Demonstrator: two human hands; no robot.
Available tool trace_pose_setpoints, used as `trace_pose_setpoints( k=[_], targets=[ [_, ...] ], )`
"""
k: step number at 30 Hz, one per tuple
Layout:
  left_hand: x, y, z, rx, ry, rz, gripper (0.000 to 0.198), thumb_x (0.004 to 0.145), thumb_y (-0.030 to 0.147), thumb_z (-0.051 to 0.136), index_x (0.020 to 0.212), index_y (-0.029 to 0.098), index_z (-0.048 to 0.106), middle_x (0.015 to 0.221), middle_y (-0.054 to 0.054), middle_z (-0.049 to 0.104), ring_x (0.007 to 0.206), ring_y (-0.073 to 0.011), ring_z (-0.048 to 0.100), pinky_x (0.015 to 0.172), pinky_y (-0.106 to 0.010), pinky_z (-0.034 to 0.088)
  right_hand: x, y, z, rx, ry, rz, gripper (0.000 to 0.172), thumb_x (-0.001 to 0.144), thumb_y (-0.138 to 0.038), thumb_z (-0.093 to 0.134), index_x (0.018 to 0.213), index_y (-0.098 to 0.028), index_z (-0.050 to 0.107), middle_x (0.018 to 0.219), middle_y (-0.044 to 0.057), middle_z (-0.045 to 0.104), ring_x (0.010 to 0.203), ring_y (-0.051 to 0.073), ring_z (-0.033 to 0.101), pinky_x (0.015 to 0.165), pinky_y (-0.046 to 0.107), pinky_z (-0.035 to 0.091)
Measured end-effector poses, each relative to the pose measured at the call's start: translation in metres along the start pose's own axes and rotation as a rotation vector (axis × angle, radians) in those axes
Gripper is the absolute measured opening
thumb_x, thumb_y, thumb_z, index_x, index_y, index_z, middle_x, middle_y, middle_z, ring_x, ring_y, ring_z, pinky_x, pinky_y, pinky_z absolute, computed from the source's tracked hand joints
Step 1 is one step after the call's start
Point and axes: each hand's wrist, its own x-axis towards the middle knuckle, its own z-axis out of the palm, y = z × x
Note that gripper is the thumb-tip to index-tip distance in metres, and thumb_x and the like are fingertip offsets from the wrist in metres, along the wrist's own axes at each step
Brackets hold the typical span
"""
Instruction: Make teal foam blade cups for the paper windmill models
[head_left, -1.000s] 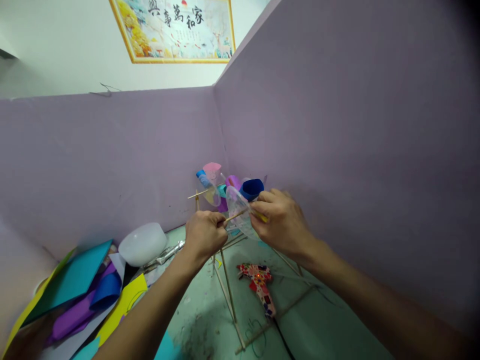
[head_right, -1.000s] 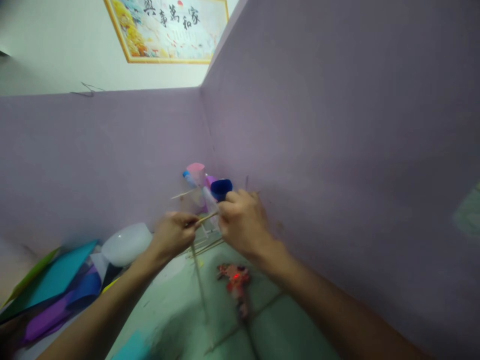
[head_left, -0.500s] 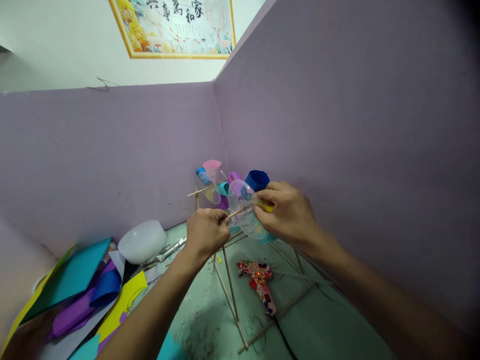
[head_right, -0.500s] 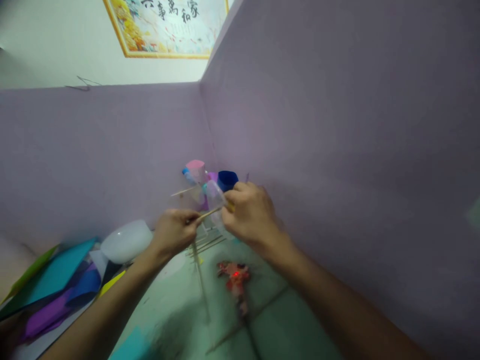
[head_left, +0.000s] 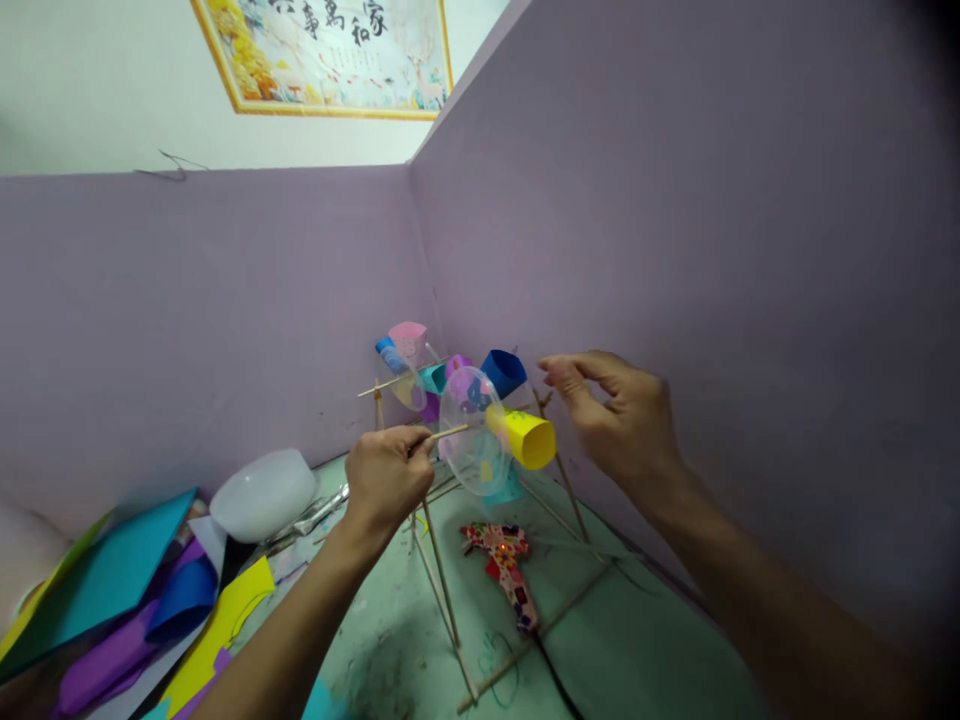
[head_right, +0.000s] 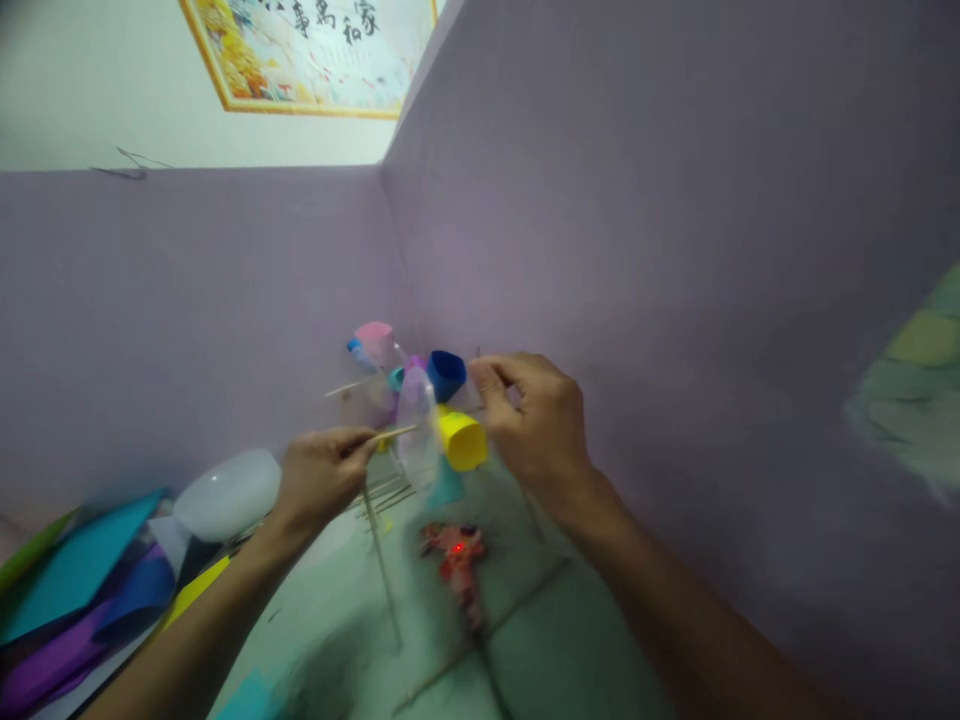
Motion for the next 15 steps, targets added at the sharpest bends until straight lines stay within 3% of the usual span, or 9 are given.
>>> trace_pose_setpoints(
  k=[3,7,9,15],
  targets=[
    [-0.002,-0.003,0.001,-0.015,0.029,-0.006,0.026,0.078,0.030,0.051,0.084,0.022,0.075,0.080,-0.003,0.074,0.075,-0.0199,0.065,0.064,-0.028,0.041,0.003,0.023,0.002,0.131,0.037,0.189,0.024,0.088,-0.027,0.047,0.093,-0.017,0.068,0.085,0.007,0.071,0.081,0.021,0.066,0.072,0.032,0.051],
    [-0.002,-0.008,0.003,-0.058,0.077,-0.048,0.029,0.074,0.034,0.053,0.086,0.020,0.075,0.085,-0.004,0.075,0.082,-0.0225,0.067,0.069,-0.028,0.045,0.000,0.056,0.020,0.090,-0.125,0.388,0.035,0.083,-0.008,0.043,0.114,-0.013,0.059,0.112,0.013,0.066,0.099,0.020,0.064,0.088,0.034,0.049],
    [-0.001,-0.011,0.004,-0.056,0.120,-0.073,0.030,0.071,0.037,0.054,0.085,0.021,0.075,0.085,-0.003,0.075,0.085,-0.0241,0.068,0.070,-0.028,0.046,-0.004,0.067,0.030,0.069,-0.158,0.414,0.038,0.079,-0.003,0.046,0.114,-0.010,0.059,0.113,0.015,0.066,0.101,0.021,0.064,0.089,0.034,0.049],
    [-0.003,-0.011,0.007,-0.018,0.213,-0.100,0.038,0.069,0.043,0.052,0.087,0.019,0.075,0.088,-0.007,0.074,0.089,-0.0292,0.068,0.072,-0.034,0.048,-0.012,0.076,0.050,0.045,-0.224,0.390,0.048,0.070,-0.002,0.060,0.116,-0.016,0.058,0.107,0.009,0.069,0.088,0.019,0.067,0.077,0.029,0.053]
  ],
)
